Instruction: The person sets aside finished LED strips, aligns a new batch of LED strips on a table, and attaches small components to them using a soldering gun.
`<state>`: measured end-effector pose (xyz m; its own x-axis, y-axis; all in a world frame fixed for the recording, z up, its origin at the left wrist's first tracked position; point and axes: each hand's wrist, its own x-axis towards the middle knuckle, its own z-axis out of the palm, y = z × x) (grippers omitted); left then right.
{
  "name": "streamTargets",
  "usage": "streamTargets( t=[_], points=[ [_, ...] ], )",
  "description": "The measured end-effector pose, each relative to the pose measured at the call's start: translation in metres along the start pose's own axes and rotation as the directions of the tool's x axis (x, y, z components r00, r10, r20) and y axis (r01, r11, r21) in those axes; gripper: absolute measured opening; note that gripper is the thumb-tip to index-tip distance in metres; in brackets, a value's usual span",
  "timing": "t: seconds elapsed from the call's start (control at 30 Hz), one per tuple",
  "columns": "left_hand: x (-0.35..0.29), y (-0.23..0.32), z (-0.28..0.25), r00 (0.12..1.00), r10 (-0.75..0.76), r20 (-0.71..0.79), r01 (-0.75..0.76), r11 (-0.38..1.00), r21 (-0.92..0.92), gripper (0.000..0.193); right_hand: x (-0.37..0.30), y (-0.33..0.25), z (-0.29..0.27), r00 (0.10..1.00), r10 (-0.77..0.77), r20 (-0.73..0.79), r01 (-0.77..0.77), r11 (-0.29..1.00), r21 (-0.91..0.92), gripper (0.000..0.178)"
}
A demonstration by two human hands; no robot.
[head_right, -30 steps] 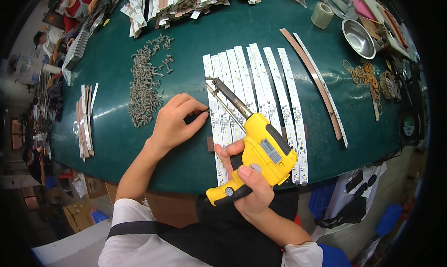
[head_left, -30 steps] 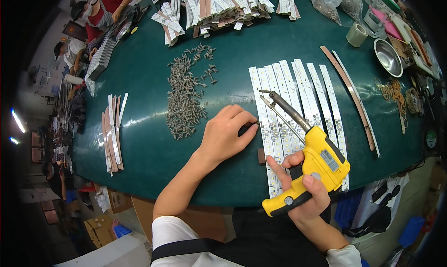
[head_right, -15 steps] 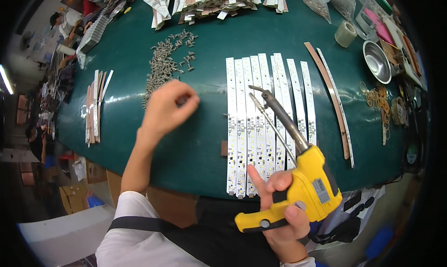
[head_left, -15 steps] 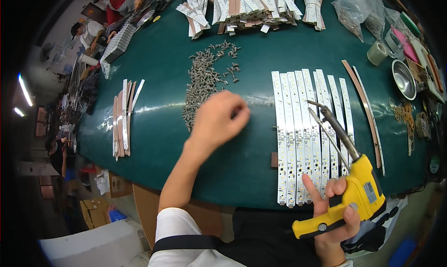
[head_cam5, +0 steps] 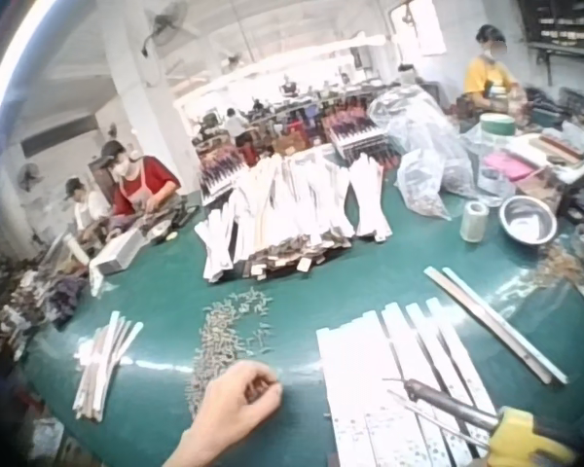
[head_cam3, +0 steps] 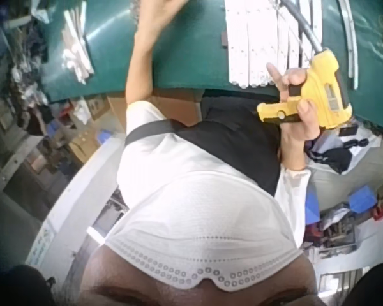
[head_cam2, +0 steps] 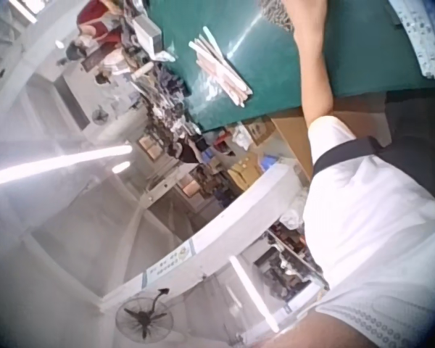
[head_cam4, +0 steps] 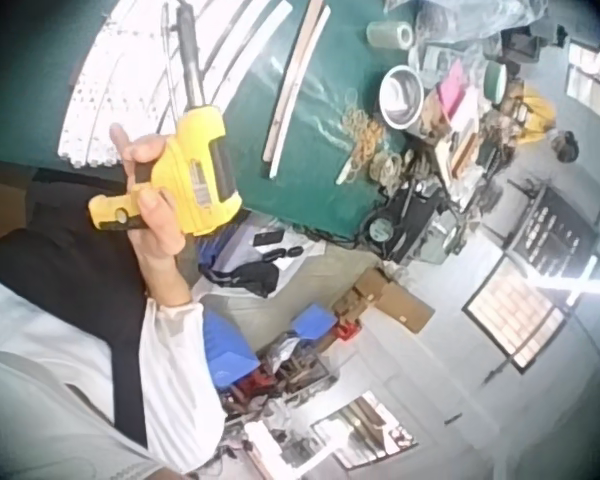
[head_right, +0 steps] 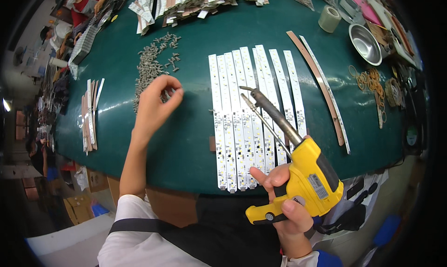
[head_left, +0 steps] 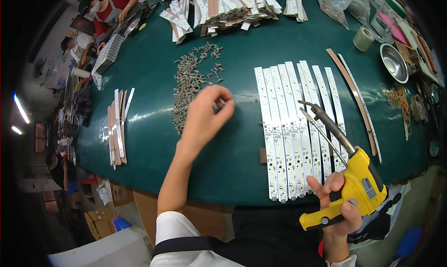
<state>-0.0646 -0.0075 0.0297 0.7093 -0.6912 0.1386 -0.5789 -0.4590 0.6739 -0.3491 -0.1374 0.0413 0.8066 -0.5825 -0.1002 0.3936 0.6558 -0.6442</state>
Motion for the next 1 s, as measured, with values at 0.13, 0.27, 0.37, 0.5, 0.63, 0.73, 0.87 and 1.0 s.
streamTargets(
  t=[0.13,0.27,0.37,0.5,0.63,0.73,0.87,1.0],
  points=[
    [-0.017,0.017,0.038,0.903,0.429,-0.018,-0.429,0.901,-0.065,0.014,-0.001,0.001,0.004,0.997,0.038,-0.071,-0.038,0.999,0.001,0.055],
    [-0.02,0.026,0.047,0.838,0.536,0.1,-0.542,0.84,0.038,0.016,-0.001,-0.003,0.005,0.997,0.03,-0.075,-0.029,1.0,0.009,0.056],
    [-0.018,0.02,0.041,0.863,0.493,0.111,-0.504,0.857,0.109,0.014,-0.001,-0.002,0.005,0.996,0.021,-0.091,-0.021,1.0,-0.002,0.058],
    [-0.016,0.016,0.048,0.894,0.449,0.013,-0.449,0.894,-0.01,0.011,0.0,-0.003,0.007,0.993,0.05,-0.102,-0.056,0.997,-0.058,0.059],
    [-0.014,0.017,0.053,0.893,0.45,0.028,-0.451,0.892,0.027,0.011,-0.001,-0.003,0.005,0.992,0.077,-0.098,-0.081,0.996,-0.043,0.058],
    [-0.015,0.015,0.052,0.894,0.447,0.039,-0.448,0.892,0.065,0.01,-0.001,0.0,0.004,0.991,0.077,-0.108,-0.081,0.996,-0.036,0.058],
    [-0.014,0.016,0.052,0.891,0.451,0.048,-0.453,0.889,0.059,0.012,-0.002,-0.001,0.004,0.992,0.071,-0.108,-0.075,0.996,-0.037,0.057],
    [-0.013,0.015,0.053,0.888,0.457,0.053,-0.46,0.887,0.048,0.012,0.0,-0.002,0.003,0.992,0.082,-0.101,-0.086,0.996,-0.036,0.055]
  ],
)
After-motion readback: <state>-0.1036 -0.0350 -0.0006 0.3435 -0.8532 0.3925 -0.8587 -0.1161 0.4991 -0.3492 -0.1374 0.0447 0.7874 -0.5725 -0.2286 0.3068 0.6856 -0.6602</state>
